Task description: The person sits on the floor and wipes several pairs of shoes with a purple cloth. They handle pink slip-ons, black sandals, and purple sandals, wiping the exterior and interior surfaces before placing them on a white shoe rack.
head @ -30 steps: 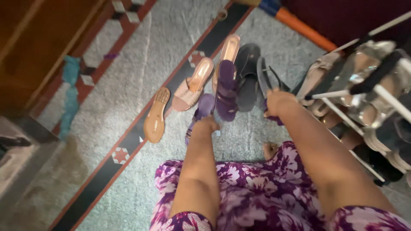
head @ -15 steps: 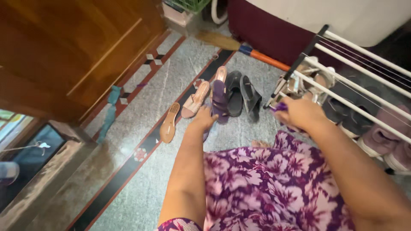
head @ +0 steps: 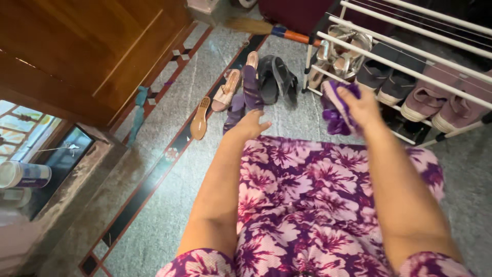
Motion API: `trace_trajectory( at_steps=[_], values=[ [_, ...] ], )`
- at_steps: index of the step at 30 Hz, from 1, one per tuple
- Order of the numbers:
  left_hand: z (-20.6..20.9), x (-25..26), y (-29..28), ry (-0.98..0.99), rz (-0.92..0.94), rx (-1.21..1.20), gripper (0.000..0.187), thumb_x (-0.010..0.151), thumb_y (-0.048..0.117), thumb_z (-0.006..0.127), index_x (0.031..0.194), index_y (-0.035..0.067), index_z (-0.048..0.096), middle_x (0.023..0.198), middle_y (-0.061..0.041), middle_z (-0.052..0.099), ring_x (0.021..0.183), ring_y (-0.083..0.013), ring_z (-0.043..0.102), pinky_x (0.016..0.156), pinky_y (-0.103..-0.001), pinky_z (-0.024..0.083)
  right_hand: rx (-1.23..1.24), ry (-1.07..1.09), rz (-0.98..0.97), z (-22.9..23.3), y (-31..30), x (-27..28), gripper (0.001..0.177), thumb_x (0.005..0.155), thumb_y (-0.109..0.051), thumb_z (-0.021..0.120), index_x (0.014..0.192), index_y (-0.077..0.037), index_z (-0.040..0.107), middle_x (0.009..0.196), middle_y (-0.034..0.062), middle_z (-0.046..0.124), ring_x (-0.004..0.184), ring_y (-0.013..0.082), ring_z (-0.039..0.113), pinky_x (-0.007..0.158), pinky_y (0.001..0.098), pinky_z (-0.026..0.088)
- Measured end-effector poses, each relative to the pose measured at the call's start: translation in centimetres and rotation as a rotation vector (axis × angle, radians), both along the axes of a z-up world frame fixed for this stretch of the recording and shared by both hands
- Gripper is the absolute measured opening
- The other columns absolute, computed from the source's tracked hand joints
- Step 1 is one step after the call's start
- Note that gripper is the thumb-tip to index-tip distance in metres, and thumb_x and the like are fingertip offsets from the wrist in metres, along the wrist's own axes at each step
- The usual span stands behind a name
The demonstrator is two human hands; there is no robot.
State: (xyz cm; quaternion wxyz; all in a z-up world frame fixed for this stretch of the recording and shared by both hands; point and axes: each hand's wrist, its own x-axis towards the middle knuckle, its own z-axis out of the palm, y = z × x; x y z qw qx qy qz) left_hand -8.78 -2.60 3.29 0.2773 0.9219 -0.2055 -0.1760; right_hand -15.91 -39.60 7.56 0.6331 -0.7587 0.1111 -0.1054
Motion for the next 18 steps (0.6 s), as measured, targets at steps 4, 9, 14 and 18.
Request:
trace_trajectory(
  at_steps=[4,9,14,18],
  values=[
    [1.3,0.1,-2.1,-0.024,-0.002,0.084,0.071,0.091,0.044,0.070,0.141,-0.003,0.053,0.150,-0.025,0.048,0.143,-0.0366,0.042,0.118,-0.042,0.033,0.247,0.086,-0.030,-5.3,0.4,-0.2,0.036,0.095,-0.033,0.077,0.114,-0.002,0.073,0.099,0.0044,0.074,0.082,0.0131,0.067,0.075,0.0287,0.054],
    [-0.7,1.1,-9.1,-0.056,0.106,0.051,0.056,0.090,0.041,0.070,0.134,0.006,0.063,0.139,-0.020,0.060,0.130,-0.0361,0.056,0.111,-0.044,0.044,0.446,0.149,-0.007,-6.6,1.7,2.1,0.037,0.092,-0.032,0.075,0.116,-0.005,0.071,0.099,0.0039,0.075,0.081,0.0131,0.068,0.074,0.0290,0.055],
    [-6.4,2.0,-18.0,-0.122,0.150,-0.182,0.043,0.083,0.027,0.075,0.120,0.007,0.070,0.126,-0.021,0.066,0.119,-0.0392,0.061,0.101,-0.045,0.048,0.400,0.322,-0.059,-9.4,1.5,1.5,0.042,0.096,-0.033,0.073,0.118,0.004,0.071,0.099,0.0108,0.072,0.079,0.0174,0.066,0.071,0.0324,0.053],
    [-8.1,4.6,-24.1,-0.142,0.266,-0.551,0.035,0.090,0.029,0.070,0.117,0.007,0.073,0.115,-0.020,0.073,0.112,-0.0373,0.068,0.099,-0.043,0.052,0.370,0.209,-0.182,-7.1,-1.7,0.7,0.039,0.095,-0.030,0.072,0.121,-0.002,0.070,0.105,0.0059,0.075,0.086,0.0139,0.069,0.077,0.0280,0.054]
  ],
)
